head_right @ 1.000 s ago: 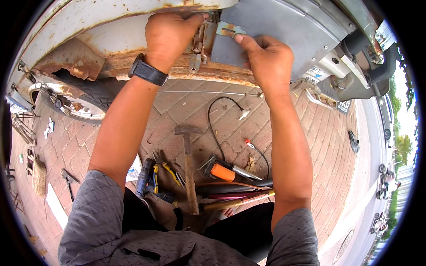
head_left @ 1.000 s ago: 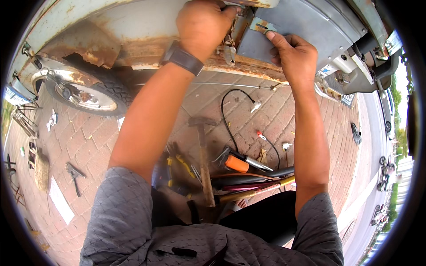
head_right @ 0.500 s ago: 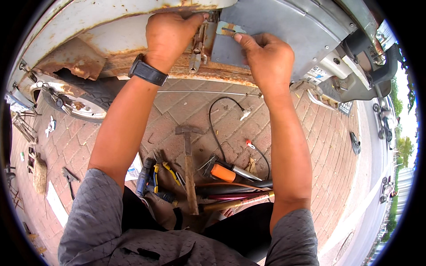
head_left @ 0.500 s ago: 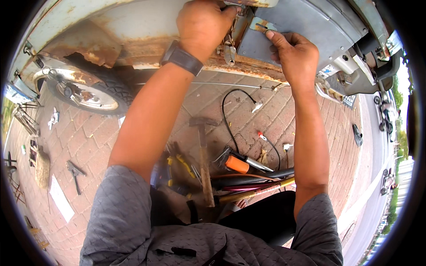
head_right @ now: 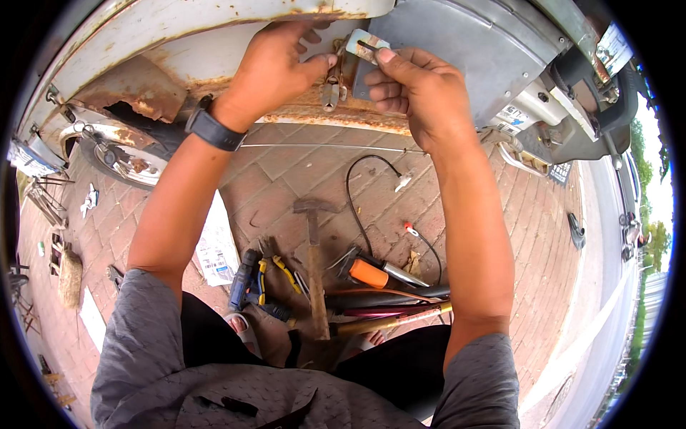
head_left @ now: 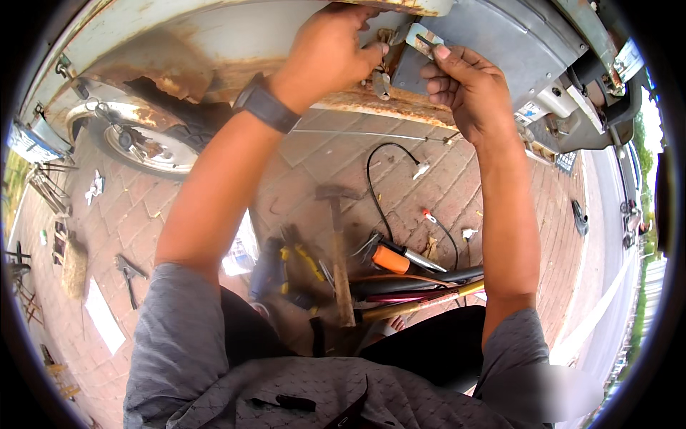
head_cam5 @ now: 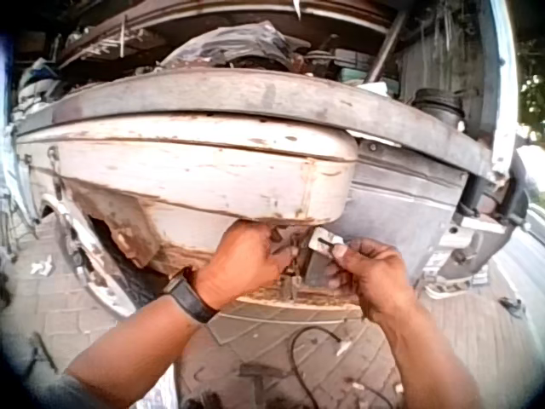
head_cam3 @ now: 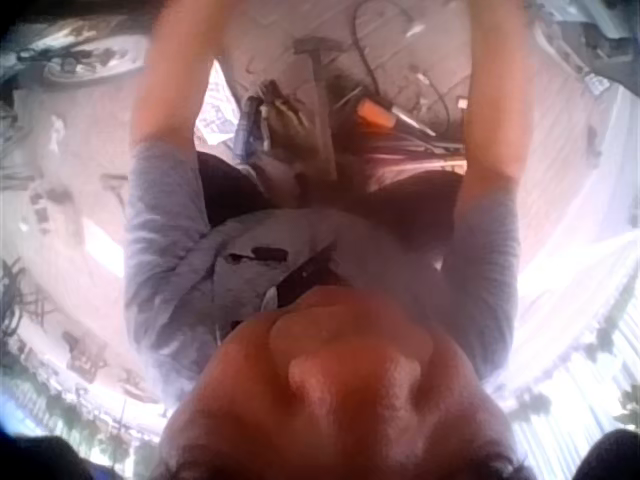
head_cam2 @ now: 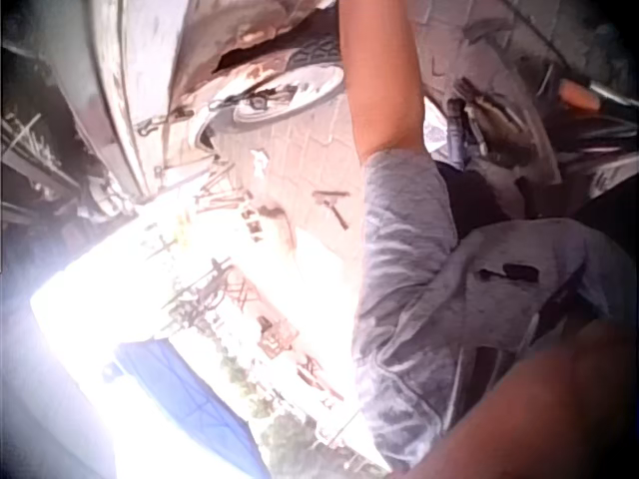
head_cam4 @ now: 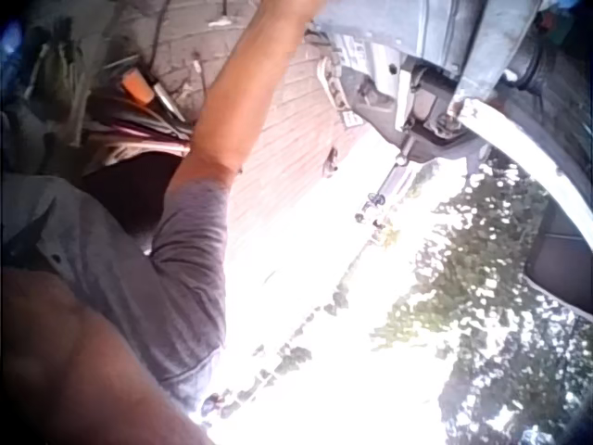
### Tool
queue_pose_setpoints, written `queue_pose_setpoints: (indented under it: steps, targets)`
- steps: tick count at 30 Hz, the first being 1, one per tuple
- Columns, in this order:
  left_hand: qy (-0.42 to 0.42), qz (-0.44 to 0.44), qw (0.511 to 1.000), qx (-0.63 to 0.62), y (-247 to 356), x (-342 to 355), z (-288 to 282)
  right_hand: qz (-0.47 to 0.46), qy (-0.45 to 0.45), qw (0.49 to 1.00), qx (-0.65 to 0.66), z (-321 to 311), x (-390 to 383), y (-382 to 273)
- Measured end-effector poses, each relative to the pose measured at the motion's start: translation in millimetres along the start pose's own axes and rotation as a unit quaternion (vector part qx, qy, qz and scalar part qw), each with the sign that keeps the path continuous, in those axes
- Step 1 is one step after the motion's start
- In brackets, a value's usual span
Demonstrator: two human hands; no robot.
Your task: The person uses a cordless drill to remove and install screws on a vehicle's undercarriage. They handle a small plastic bag containing screws and repeatedly position the drill to fasten components.
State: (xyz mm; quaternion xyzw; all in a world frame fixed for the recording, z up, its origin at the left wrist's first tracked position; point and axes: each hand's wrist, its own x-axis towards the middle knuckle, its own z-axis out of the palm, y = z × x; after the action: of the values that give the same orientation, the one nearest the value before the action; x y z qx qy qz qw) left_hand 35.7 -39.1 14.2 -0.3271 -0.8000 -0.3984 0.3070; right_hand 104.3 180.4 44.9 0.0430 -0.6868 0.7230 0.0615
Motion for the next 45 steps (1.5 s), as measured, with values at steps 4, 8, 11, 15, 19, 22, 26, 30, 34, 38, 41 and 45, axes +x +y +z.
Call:
queue_pose_setpoints:
  steps: [4,8,11,15,19,22,26,30,34,38,41,45]
  targets:
    - [-0.105,0.03,0.976,-0.19,14,-13,-32,0.047,-0.077,0.995,0.051,2,-15,-9]
    - [-0.205,-0.109,0.896,-0.378,28,-26,-65,0.072,-0.15,0.981,0.097,12,-31,-13]
    - [-0.194,-0.181,0.86,-0.435,42,-35,-74,0.101,-0.202,0.964,0.137,22,-45,-18]
    - [-0.124,-0.171,0.869,-0.446,65,-42,-72,0.111,-0.255,0.95,0.139,38,-62,-26]
    - [-0.043,-0.248,0.865,-0.435,86,-48,-81,0.096,-0.175,0.97,0.135,52,-72,-33]
    - [-0.019,-0.23,0.885,-0.404,93,-48,-86,0.089,-0.162,0.975,0.124,58,-79,-38]
    - [0.023,-0.205,0.909,-0.361,100,-47,-81,0.114,-0.21,0.965,0.112,62,-89,-41]
    - [0.004,-0.27,0.894,-0.357,106,-49,-87,0.083,-0.233,0.966,0.07,63,-94,-43]
    - [-0.015,-0.285,0.878,-0.383,111,-47,-88,0.055,-0.241,0.969,0.027,57,-97,-51]
    - [-0.044,-0.225,0.89,-0.395,116,-47,-90,0.084,-0.295,0.951,0.029,52,-101,-55]
    - [-0.053,-0.24,0.881,-0.405,122,-52,-92,0.084,-0.292,0.952,0.041,53,-107,-53]
    - [-0.067,-0.26,0.868,-0.417,128,-55,-94,0.081,-0.281,0.956,0.03,55,-116,-53]
